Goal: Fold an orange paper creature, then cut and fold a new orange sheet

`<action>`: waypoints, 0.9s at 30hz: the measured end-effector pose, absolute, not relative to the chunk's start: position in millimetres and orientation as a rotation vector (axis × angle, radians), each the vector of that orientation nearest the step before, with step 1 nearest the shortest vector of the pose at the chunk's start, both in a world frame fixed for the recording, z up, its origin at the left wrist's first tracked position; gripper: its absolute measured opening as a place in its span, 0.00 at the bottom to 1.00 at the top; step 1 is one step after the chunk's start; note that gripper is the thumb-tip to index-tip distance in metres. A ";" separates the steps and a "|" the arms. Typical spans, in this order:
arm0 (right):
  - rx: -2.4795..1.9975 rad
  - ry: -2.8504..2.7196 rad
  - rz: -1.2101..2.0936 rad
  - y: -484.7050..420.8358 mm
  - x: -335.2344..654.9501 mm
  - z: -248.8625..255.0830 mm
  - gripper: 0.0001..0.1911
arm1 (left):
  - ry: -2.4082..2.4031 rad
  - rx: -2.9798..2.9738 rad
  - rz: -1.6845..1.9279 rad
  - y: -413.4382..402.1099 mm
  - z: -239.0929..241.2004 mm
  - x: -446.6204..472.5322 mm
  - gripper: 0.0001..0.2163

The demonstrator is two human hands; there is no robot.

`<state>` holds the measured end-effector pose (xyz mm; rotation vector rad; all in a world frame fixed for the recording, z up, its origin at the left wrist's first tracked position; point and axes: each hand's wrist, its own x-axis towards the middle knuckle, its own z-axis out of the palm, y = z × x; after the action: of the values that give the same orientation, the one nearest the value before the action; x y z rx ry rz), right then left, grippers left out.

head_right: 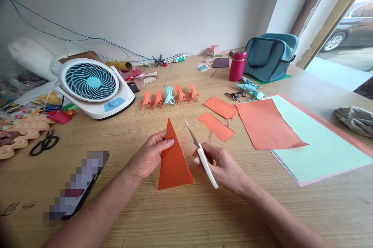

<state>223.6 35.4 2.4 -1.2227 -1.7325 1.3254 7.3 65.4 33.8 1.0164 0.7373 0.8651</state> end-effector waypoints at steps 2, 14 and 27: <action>-1.194 -1.774 1.380 34.0 221.5 1.0 0.13 | 0.725 0.991 0.881 66.3 35.2 6.7 0.07; -1.052 -1.923 1.472 20.8 213.7 9.6 0.16 | 0.835 0.947 0.924 61.0 36.8 12.9 0.13; -1.064 -1.903 1.490 13.3 206.5 11.7 0.13 | 0.938 1.008 0.942 55.1 39.8 15.7 0.11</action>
<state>206.5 13.3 11.7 -1.0636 -1.9034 1.4905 15.7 55.1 39.8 1.0078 0.9380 0.9421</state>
